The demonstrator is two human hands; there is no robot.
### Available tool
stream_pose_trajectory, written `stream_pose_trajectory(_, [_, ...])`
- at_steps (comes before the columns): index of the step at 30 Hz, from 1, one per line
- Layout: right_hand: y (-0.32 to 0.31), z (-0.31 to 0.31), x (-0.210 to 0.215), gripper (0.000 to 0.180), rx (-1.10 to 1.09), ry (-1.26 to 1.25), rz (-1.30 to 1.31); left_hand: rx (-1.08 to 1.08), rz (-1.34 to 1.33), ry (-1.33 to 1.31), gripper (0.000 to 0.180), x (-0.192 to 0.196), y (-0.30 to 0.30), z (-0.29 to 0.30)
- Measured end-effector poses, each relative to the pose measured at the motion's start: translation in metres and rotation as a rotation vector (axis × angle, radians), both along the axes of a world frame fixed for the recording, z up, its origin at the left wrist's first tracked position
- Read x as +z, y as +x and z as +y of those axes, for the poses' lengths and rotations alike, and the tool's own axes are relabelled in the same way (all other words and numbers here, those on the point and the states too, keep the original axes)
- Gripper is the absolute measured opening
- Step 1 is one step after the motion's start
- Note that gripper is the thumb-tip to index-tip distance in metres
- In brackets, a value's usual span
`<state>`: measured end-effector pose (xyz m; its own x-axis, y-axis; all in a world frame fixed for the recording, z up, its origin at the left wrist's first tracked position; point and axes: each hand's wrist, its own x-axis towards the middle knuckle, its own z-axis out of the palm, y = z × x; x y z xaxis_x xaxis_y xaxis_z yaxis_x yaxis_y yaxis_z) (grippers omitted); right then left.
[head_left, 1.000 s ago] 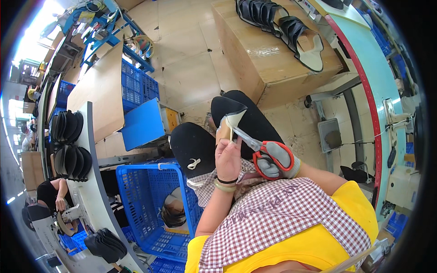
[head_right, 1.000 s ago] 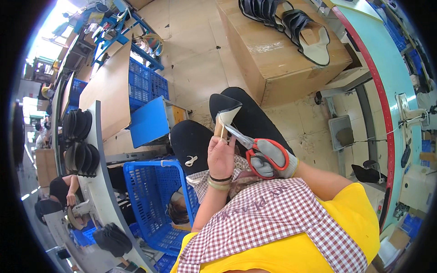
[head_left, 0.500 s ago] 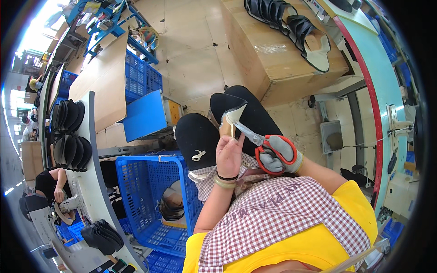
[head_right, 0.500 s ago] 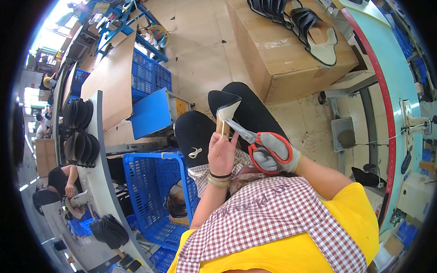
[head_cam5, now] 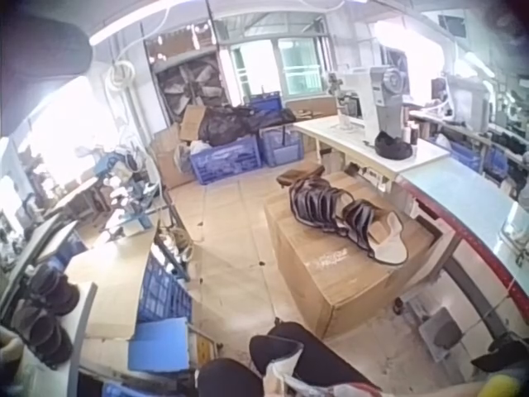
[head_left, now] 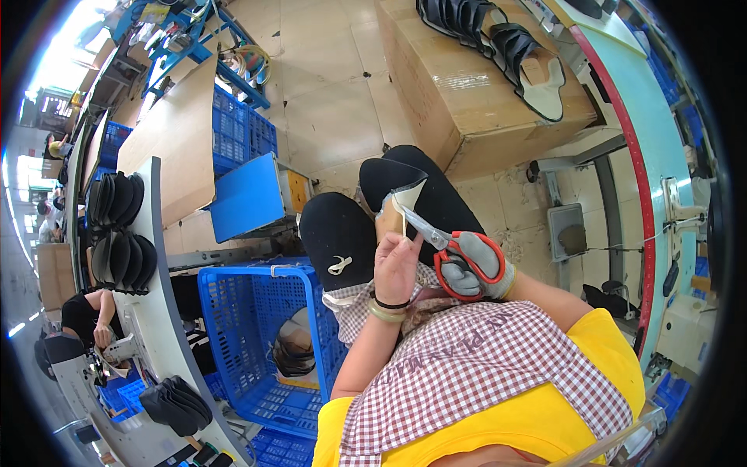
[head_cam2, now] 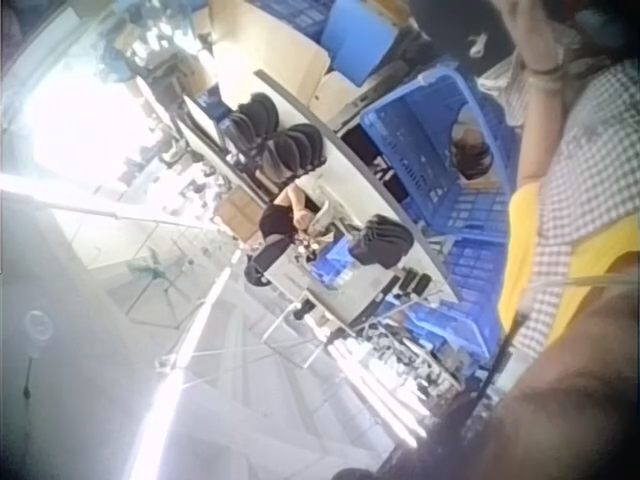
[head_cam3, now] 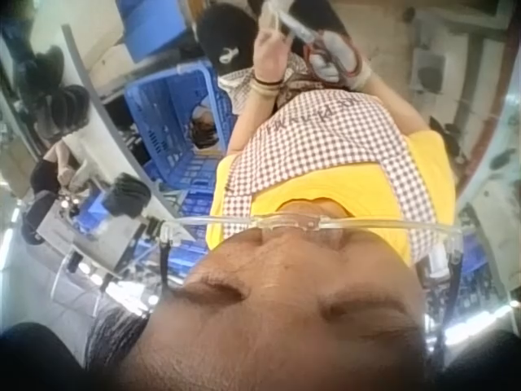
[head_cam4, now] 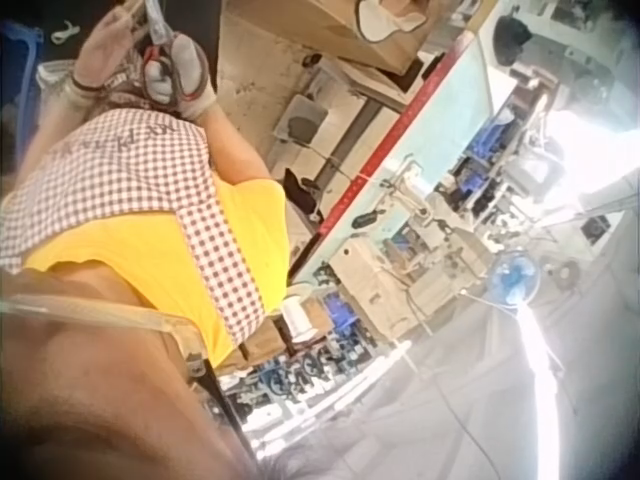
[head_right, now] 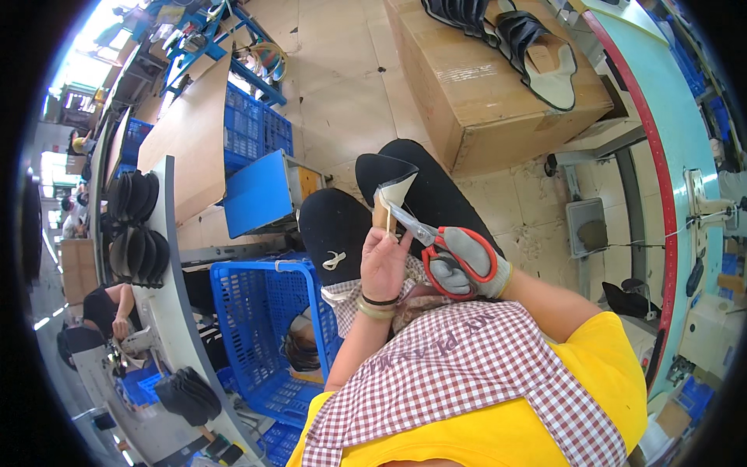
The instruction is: Trim excess material from shoe components using scissors.
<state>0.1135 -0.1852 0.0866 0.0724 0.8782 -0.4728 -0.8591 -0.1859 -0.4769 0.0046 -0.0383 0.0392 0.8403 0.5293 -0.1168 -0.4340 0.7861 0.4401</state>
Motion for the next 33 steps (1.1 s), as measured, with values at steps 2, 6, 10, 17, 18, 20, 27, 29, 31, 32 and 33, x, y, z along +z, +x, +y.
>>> stream_pose_trajectory(2, [-0.006,0.000,0.002,0.047,-0.035,-0.001,0.010,-0.036,0.008,0.000,0.004,-0.002,0.001,-0.002])
stream_pose_trajectory(6, [-0.013,-0.002,0.006,0.047,-0.133,-0.050,0.105,-0.128,0.069,0.053,0.006,-0.014,0.002,-0.010])
stream_pose_trajectory(10, [-0.010,0.000,0.011,0.046,-0.216,-0.117,0.157,-0.286,0.134,0.230,0.006,-0.025,-0.001,-0.014])
stream_pose_trajectory(17, [-0.010,0.005,0.022,0.047,-0.271,-0.377,0.005,-0.505,0.153,0.563,0.010,-0.025,-0.018,0.000])
stream_pose_trajectory(18, [-0.005,0.001,0.015,0.046,-0.264,-0.366,0.048,-0.556,0.156,0.606,0.008,-0.023,-0.026,-0.001])
stream_pose_trajectory(20, [0.002,-0.008,-0.002,0.044,-0.278,-0.363,0.049,-0.520,0.242,0.751,0.010,0.001,-0.038,0.005])
stream_pose_trajectory(27, [0.004,-0.024,-0.010,0.035,-0.201,-0.324,-0.107,0.531,1.294,1.438,0.038,0.043,-0.108,0.134])
stream_pose_trajectory(29, [0.008,-0.020,-0.015,0.035,-0.166,-0.302,-0.092,0.509,1.552,1.842,0.066,0.039,-0.101,0.145])
stream_pose_trajectory(31, [0.017,-0.015,-0.023,0.036,-0.156,-0.303,-0.109,0.217,1.562,2.107,0.051,0.032,-0.071,0.139])
stream_pose_trajectory(32, [0.019,-0.030,-0.013,0.036,-0.194,-0.298,-0.134,0.151,1.447,2.122,0.035,0.042,-0.040,0.117])
stream_pose_trajectory(33, [0.021,-0.028,-0.015,0.038,-0.169,-0.263,-0.156,0.072,1.220,2.099,0.031,0.024,-0.030,0.115])
